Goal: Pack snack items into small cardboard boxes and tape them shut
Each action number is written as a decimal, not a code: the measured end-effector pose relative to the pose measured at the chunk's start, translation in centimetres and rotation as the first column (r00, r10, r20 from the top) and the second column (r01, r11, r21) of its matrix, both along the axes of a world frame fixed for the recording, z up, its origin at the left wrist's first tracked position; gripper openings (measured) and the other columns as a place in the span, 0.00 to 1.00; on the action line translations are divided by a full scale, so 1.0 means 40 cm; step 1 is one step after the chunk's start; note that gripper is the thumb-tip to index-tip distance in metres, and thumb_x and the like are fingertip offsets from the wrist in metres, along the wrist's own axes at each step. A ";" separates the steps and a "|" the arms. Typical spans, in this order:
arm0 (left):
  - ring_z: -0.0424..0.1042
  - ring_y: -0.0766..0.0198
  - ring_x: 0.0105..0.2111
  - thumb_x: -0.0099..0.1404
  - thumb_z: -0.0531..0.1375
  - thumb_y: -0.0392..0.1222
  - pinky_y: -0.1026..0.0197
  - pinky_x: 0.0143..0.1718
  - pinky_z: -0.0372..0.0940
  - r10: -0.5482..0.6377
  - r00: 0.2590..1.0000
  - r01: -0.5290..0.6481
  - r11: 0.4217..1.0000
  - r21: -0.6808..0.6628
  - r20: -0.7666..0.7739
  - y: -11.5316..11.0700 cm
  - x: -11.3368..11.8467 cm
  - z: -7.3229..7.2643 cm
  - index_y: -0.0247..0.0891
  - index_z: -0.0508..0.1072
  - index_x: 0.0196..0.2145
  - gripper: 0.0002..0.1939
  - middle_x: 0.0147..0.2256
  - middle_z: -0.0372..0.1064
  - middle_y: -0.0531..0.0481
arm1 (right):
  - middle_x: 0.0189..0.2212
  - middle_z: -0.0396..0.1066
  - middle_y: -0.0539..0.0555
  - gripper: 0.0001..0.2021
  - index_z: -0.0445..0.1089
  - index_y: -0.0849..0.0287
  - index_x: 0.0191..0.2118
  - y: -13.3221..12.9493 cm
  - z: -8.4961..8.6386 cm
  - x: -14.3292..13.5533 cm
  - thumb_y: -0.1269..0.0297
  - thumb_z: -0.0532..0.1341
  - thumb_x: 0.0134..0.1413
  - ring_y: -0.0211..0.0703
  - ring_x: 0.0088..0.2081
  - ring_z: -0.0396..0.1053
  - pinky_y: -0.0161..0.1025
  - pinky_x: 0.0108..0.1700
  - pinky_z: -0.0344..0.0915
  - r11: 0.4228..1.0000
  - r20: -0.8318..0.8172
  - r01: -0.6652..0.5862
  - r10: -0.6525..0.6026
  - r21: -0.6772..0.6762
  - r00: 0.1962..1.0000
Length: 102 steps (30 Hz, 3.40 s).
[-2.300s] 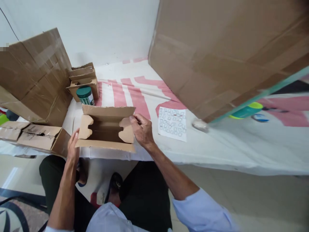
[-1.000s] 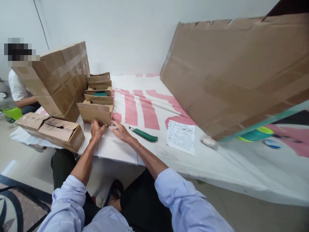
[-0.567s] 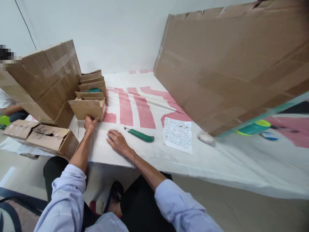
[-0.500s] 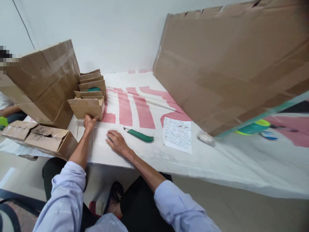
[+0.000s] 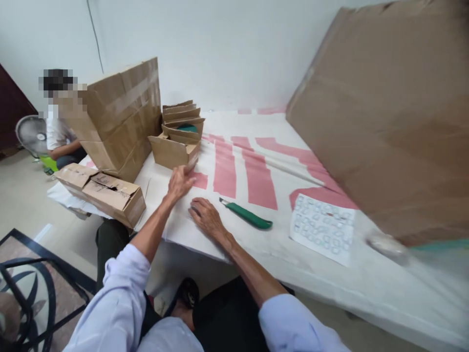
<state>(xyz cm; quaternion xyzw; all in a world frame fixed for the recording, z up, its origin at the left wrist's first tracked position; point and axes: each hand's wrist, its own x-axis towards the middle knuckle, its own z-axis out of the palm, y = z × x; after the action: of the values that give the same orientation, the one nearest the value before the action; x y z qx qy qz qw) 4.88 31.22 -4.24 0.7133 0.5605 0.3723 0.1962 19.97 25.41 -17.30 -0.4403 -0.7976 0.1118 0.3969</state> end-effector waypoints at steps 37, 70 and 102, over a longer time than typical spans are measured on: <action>0.60 0.39 0.73 0.42 0.80 0.59 0.39 0.66 0.63 -0.246 0.834 0.354 0.925 -0.137 0.494 -0.307 -0.442 0.002 0.48 0.66 0.63 0.54 0.70 0.62 0.36 | 0.74 0.60 0.66 0.56 0.55 0.48 0.77 -0.176 0.239 0.121 0.44 0.78 0.45 0.63 0.71 0.65 0.60 0.65 0.70 0.780 -0.524 -0.428 0.153 -0.456 0.838; 0.59 0.36 0.71 0.46 0.80 0.52 0.39 0.63 0.70 -0.363 0.878 0.372 0.928 0.031 0.312 -0.495 -0.390 -0.002 0.49 0.64 0.69 0.56 0.69 0.56 0.37 | 0.55 0.76 0.60 0.28 0.70 0.52 0.61 -0.282 0.321 0.119 0.50 0.68 0.58 0.55 0.53 0.76 0.53 0.51 0.77 0.977 -0.362 0.012 -0.090 -0.213 0.928; 0.65 0.40 0.68 0.53 0.76 0.50 0.40 0.59 0.73 -0.406 0.910 0.406 0.914 0.012 0.081 -0.503 -0.390 0.096 0.43 0.72 0.58 0.37 0.71 0.58 0.36 | 0.28 0.79 0.52 0.19 0.78 0.57 0.25 -0.251 0.427 0.101 0.46 0.70 0.55 0.46 0.33 0.76 0.41 0.38 0.73 0.974 -0.411 -0.082 -0.013 -0.212 0.912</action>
<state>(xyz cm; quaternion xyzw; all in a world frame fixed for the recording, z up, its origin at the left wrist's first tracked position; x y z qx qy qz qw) -10.71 11.10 -0.41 0.7979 0.3925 0.3506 0.2938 24.03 15.37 -0.21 -0.4347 -0.6867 0.2981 0.5006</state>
